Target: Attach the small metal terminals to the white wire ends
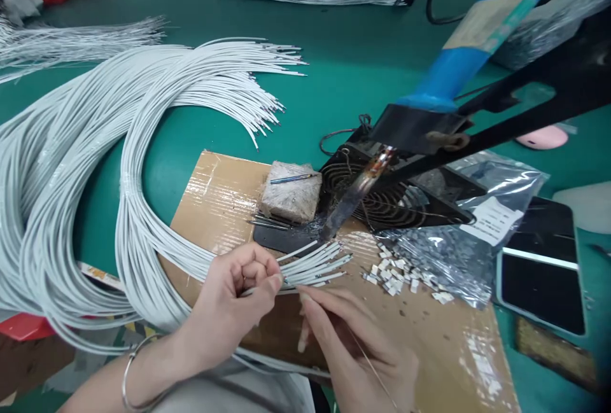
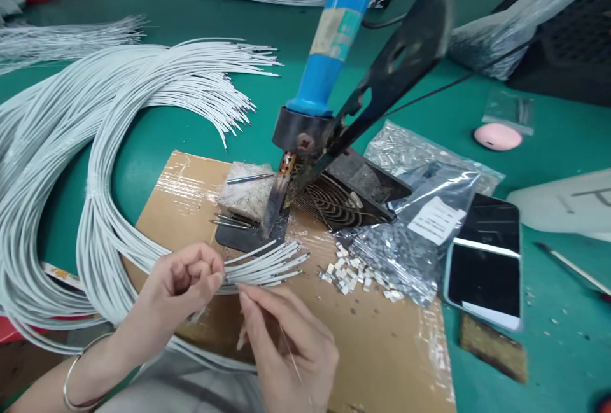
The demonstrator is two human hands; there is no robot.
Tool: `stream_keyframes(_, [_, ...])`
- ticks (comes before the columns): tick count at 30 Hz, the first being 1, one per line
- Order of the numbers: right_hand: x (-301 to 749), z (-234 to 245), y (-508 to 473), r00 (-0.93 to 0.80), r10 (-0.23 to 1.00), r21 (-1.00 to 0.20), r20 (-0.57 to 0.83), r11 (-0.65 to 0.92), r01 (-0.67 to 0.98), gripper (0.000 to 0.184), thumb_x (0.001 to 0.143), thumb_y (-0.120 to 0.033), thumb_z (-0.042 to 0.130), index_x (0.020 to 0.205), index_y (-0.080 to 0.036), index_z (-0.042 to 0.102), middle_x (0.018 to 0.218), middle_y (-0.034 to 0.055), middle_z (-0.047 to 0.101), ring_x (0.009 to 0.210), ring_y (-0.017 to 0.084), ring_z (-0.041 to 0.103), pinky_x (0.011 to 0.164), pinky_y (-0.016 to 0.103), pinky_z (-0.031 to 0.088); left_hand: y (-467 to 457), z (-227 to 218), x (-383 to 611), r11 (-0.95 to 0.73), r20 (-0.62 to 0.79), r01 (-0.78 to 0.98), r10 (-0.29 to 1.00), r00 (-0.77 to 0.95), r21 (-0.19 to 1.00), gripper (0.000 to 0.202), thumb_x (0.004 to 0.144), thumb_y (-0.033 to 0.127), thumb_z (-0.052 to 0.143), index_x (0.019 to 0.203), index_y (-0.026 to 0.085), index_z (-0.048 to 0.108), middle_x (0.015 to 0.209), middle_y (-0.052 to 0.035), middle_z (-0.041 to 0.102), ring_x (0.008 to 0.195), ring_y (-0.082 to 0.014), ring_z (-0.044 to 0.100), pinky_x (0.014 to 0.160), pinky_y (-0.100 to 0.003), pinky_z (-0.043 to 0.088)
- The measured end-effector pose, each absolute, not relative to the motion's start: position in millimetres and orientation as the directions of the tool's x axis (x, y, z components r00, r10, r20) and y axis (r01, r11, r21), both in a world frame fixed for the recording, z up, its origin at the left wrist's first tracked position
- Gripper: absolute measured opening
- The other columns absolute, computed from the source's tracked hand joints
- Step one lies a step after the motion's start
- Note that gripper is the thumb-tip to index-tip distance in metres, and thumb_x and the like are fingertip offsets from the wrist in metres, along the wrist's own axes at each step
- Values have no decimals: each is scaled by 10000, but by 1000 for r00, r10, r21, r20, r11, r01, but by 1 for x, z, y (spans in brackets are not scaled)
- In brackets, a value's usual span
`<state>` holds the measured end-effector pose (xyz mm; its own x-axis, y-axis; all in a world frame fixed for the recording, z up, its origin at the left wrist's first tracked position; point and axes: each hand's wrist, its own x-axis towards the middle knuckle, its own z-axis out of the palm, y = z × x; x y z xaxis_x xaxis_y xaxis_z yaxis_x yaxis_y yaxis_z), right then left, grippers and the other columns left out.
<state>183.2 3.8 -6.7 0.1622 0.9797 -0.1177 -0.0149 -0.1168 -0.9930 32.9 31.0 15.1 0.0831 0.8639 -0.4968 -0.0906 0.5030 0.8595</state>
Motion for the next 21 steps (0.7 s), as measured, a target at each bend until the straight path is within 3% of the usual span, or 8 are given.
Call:
stream_keyframes(7, [179, -6, 6, 163, 976, -989, -147, -143, -37, 226, 855, -125, 745, 888, -313, 866, 748, -1, 719, 518, 82, 611, 490, 173, 526, 31, 16, 36, 521, -516, -114, 854, 69, 846, 188, 866, 275, 692, 770, 181, 561, 531, 110, 420, 453, -55, 302, 433, -163, 268])
stream_keyframes(13, [184, -9, 3, 140, 982, -992, -130, -128, -23, 228, 871, -134, 740, 911, -328, 853, 749, -22, 711, 492, 72, 618, 454, 161, 511, 29, 13, 40, 486, -486, -105, 873, 29, 867, 146, 862, 223, 675, 759, 179, 581, 516, 114, 407, 449, -52, 284, 425, -155, 240])
stream_keyframes(17, [186, -14, 2, 152, 985, -978, 82, 50, 201, 206, 868, -116, 753, 934, -293, 833, 761, -13, 732, 547, 112, 663, 503, 207, 555, 27, 13, 41, 486, -486, -90, 874, 20, 869, 149, 850, 211, 684, 749, 179, 579, 524, 111, 408, 460, -53, 287, 431, -152, 240])
stream_keyframes(21, [184, -19, 0, 151, 884, -794, 442, 307, 524, 291, 803, -24, 779, 954, -270, 806, 787, 4, 772, 636, 166, 715, 642, 287, 606, 25, 13, 43, 497, -497, -92, 867, 28, 863, 143, 843, 206, 687, 747, 178, 584, 518, 117, 401, 445, -47, 273, 424, -149, 230])
